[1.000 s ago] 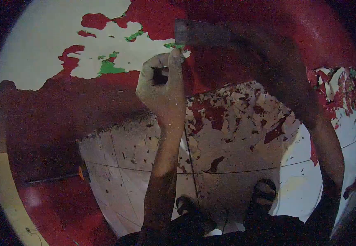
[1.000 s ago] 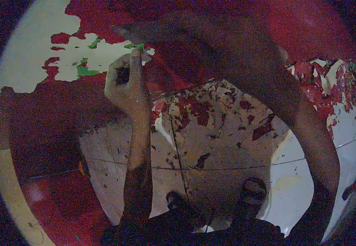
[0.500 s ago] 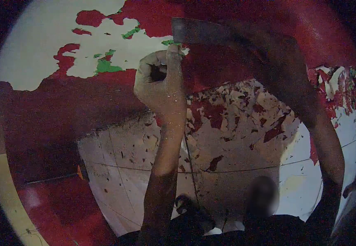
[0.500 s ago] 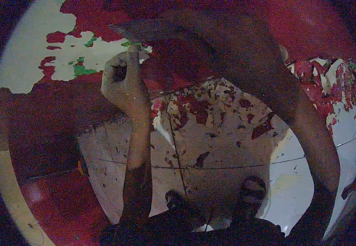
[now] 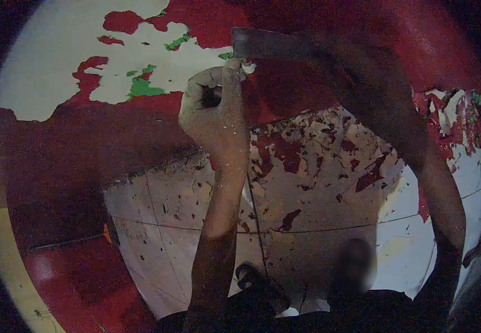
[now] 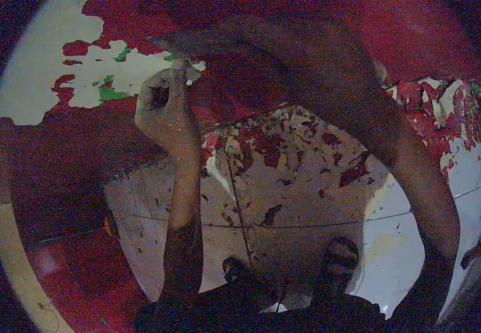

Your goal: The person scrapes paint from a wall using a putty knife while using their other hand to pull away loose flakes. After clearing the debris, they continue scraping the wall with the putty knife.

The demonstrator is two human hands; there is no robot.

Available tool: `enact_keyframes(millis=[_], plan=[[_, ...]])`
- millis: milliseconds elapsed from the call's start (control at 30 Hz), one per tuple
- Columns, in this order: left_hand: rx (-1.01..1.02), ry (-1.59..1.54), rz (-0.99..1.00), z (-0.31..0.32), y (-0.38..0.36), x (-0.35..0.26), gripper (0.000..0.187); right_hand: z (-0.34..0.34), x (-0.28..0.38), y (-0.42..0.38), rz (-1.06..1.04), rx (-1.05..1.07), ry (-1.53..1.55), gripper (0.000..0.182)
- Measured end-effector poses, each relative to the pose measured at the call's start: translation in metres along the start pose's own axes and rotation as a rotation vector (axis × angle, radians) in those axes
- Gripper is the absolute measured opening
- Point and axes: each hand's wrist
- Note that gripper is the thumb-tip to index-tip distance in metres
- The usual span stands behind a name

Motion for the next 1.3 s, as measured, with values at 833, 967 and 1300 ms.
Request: enact_keyframes(millis=[833,967,1300], plan=[[0.027,0.026,0.103,-0.003,-0.001,0.003,0.012,0.014,-0.007,-0.007,-0.036,-0.13,0.041,0.027],[0.008,0.015,0.1,0.0,0.001,0.006,0.012,0.006,0.011,-0.005,0.127,-0.034,-0.001,0.029],[0.0,0.03,0.053,-0.001,0.001,0.003,0.008,0.013,-0.009,-0.007,-0.005,-0.006,-0.066,0.028]])
Point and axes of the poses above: each hand's wrist, its own y-axis towards the middle knuckle, its own z-axis out of the palm, x = y × z, and after that the axes turned 13 degrees about x, right-handed
